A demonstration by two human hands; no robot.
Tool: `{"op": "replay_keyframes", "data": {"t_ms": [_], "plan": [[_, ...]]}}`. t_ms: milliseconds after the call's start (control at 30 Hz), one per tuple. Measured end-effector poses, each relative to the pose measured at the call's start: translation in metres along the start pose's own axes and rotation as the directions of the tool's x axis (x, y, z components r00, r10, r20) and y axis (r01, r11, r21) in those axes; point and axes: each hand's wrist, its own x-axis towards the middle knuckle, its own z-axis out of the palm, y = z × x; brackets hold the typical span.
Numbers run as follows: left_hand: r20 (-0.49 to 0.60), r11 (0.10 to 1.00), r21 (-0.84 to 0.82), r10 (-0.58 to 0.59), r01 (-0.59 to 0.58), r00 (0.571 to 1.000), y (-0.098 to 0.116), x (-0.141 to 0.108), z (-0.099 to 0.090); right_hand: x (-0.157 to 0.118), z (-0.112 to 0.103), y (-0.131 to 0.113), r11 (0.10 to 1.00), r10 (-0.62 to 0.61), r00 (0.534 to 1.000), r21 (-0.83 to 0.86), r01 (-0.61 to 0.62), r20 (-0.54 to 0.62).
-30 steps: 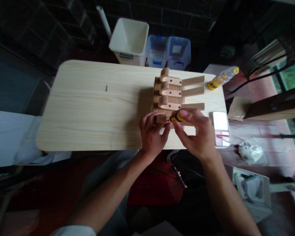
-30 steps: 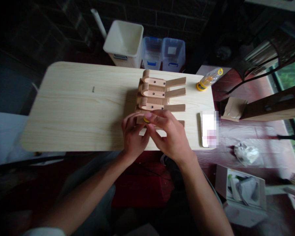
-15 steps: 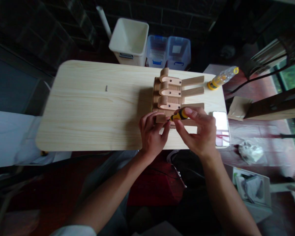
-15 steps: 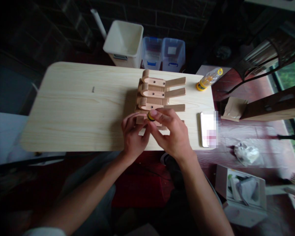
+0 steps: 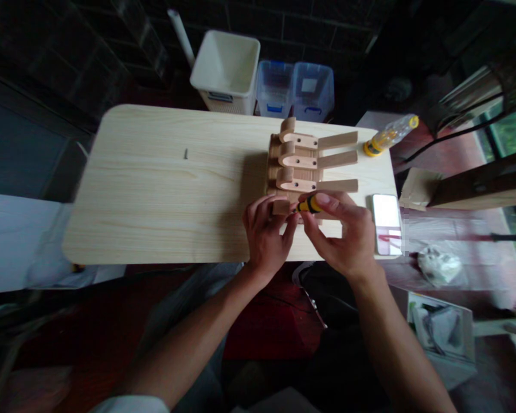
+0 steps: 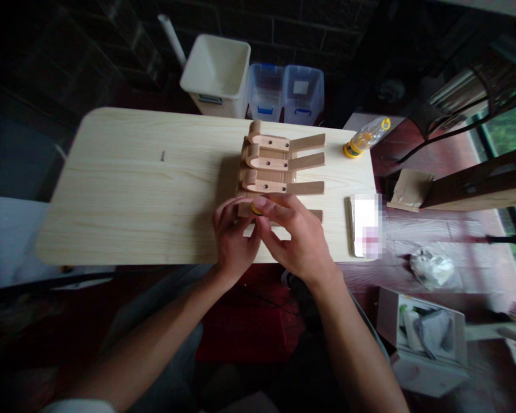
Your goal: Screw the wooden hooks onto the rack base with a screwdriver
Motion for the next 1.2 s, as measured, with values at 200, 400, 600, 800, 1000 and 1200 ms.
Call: {"op": "replay_keyframes", "data": {"t_ms": [200, 400, 600, 800, 1000, 1200], "plan": [[0.01, 1.0, -0.014, -0.015, 0.015, 1.0, 0.0, 0.001, -0.001, 0.0, 0.0, 0.0, 1.0, 0.016, 1.0, 0.011, -0.016, -0.027], [-0.013, 0.999, -0.052, -0.014, 0.013, 1.0, 0.001, 0.001, 0.0, -0.002, 0.001, 0.006, 1.0, 0.008, 0.996, -0.026, -0.011, -0.094], [-0.024, 0.998, -0.064, -0.023, 0.022, 0.999, 0.001, 0.001, 0.001, -0.001, -0.002, 0.002, 1.0, 0.009, 0.999, 0.009, -0.008, -0.035], [-0.025, 0.999, -0.05, -0.015, 0.014, 1.0, 0.0, 0.001, 0.001, -0.002, -0.002, -0.004, 1.0, 0.001, 0.999, -0.028, 0.001, 0.045], [-0.024, 0.998, -0.067, -0.013, 0.011, 1.0, -0.001, 0.001, 0.002, 0.0, -0.001, 0.0, 0.999, 0.004, 1.0, -0.048, -0.003, 0.017], [-0.025, 0.997, -0.072, -0.03, 0.028, 0.999, 0.0, 0.001, 0.002, 0.003, 0.002, 0.003, 0.998, -0.012, 0.999, -0.061, 0.009, -0.053]]}}
